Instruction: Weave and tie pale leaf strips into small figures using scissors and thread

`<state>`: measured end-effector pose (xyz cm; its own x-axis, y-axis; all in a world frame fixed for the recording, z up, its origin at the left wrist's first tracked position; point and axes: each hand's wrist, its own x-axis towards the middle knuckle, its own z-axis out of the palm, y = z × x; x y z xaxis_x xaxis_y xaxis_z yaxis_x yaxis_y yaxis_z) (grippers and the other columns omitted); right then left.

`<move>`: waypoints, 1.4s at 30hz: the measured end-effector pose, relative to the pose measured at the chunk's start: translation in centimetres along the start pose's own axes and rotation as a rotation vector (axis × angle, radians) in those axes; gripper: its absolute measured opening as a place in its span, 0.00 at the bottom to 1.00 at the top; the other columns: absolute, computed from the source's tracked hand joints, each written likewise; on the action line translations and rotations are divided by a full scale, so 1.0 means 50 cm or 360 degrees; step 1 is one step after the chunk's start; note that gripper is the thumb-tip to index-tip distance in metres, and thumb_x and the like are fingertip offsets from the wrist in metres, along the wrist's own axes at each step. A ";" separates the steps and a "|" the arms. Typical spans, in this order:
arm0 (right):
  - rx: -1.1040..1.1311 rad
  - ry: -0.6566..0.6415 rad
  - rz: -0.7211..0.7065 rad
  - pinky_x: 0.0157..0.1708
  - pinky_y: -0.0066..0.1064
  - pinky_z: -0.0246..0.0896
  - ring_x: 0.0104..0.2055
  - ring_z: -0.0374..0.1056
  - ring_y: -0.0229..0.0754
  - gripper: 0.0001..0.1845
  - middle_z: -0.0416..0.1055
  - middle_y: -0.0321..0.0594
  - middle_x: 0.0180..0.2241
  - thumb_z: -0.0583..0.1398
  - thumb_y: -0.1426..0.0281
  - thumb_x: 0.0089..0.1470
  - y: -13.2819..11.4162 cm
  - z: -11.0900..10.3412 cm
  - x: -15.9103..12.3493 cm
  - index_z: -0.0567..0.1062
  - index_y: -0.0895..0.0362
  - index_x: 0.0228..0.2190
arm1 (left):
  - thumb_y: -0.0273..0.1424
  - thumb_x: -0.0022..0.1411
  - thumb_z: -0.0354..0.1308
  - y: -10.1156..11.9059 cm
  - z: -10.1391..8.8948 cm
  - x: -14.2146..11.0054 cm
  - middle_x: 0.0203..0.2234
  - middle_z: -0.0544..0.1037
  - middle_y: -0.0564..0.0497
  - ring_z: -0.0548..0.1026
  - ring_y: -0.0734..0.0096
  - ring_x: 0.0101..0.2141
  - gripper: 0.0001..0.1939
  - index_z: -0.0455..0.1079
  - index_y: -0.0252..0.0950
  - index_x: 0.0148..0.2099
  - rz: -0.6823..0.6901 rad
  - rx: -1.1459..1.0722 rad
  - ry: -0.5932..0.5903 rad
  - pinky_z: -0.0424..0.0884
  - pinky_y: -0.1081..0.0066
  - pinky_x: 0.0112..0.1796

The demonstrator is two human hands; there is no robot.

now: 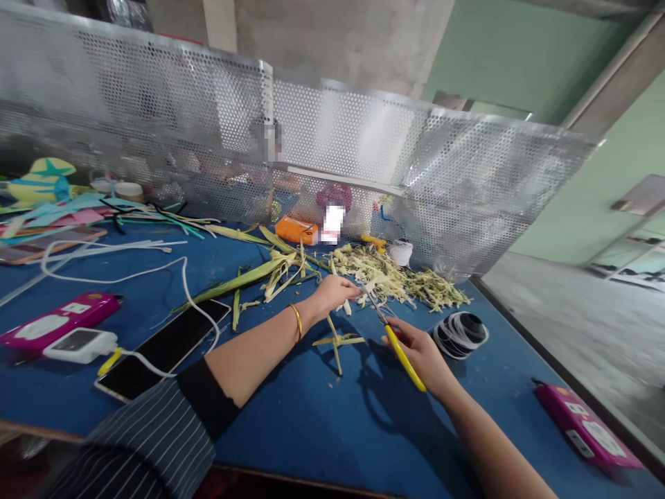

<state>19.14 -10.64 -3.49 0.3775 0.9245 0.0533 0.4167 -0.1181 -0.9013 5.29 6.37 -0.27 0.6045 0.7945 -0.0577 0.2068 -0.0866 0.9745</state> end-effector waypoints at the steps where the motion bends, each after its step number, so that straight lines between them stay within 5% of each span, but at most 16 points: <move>1: -0.0044 0.0012 -0.0038 0.32 0.31 0.62 0.33 0.66 0.43 0.31 0.74 0.39 0.32 0.66 0.53 0.43 0.003 0.000 -0.001 0.75 0.59 0.46 | 0.35 0.48 0.65 -0.001 0.000 0.000 0.15 0.71 0.55 0.56 0.78 0.17 0.09 0.76 0.33 0.24 0.0001 -0.0006 -0.0012 0.49 0.72 0.22; 8: -0.0248 0.0141 -0.0121 0.32 0.31 0.64 0.34 0.69 0.46 0.29 0.76 0.40 0.31 0.64 0.54 0.46 -0.001 0.001 -0.008 0.77 0.59 0.46 | 0.35 0.46 0.66 0.009 -0.009 -0.002 0.12 0.68 0.56 0.60 0.77 0.18 0.10 0.75 0.33 0.22 0.0065 -0.0056 -0.0004 0.53 0.73 0.23; 13: -0.0184 0.0258 -0.0094 0.31 0.31 0.63 0.29 0.66 0.42 0.33 0.72 0.38 0.27 0.66 0.52 0.43 -0.001 0.000 -0.006 0.75 0.61 0.46 | 0.32 0.43 0.68 0.014 -0.026 0.007 0.16 0.72 0.55 0.65 0.74 0.23 0.07 0.76 0.34 0.23 0.0118 -0.0170 0.0200 0.57 0.73 0.26; 17: 0.0171 0.0044 -0.0029 0.19 0.26 0.54 0.21 0.57 0.35 0.37 0.64 0.32 0.23 0.64 0.47 0.44 -0.007 -0.013 -0.011 0.70 0.58 0.50 | 0.30 0.48 0.66 0.030 -0.038 0.010 0.17 0.71 0.55 0.65 0.76 0.22 0.06 0.73 0.34 0.23 0.0091 -0.0356 0.0342 0.58 0.73 0.27; 23: 0.0543 -0.0093 -0.0125 0.21 0.26 0.57 0.25 0.58 0.35 0.31 0.64 0.35 0.28 0.60 0.48 0.52 -0.041 -0.018 -0.026 0.67 0.53 0.51 | 0.25 0.55 0.59 0.056 -0.045 0.005 0.19 0.74 0.52 0.63 0.81 0.17 0.08 0.69 0.33 0.24 -0.0077 -0.0687 0.0403 0.53 0.74 0.21; 30: 0.0355 -0.0192 -0.0167 0.21 0.27 0.54 0.24 0.57 0.35 0.32 0.64 0.34 0.27 0.60 0.46 0.50 -0.066 -0.011 -0.030 0.67 0.54 0.48 | 0.22 0.57 0.56 0.058 -0.054 0.005 0.25 0.77 0.47 0.65 0.82 0.19 0.05 0.72 0.31 0.31 -0.0304 -0.1034 0.0509 0.57 0.77 0.21; 42: 0.0261 -0.0097 0.0037 0.17 0.26 0.51 0.20 0.55 0.34 0.35 0.59 0.29 0.21 0.61 0.42 0.44 -0.082 0.010 0.003 0.67 0.55 0.42 | 0.24 0.60 0.54 0.054 -0.021 -0.013 0.34 0.80 0.43 0.69 0.80 0.23 0.07 0.71 0.30 0.30 -0.0380 -0.1173 0.0312 0.62 0.79 0.21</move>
<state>17.06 -9.84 -0.02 0.3327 0.9430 0.0098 0.2659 -0.0838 -0.9604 4.67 6.26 2.64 0.4478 0.8385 -0.3105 -0.2896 0.4646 0.8369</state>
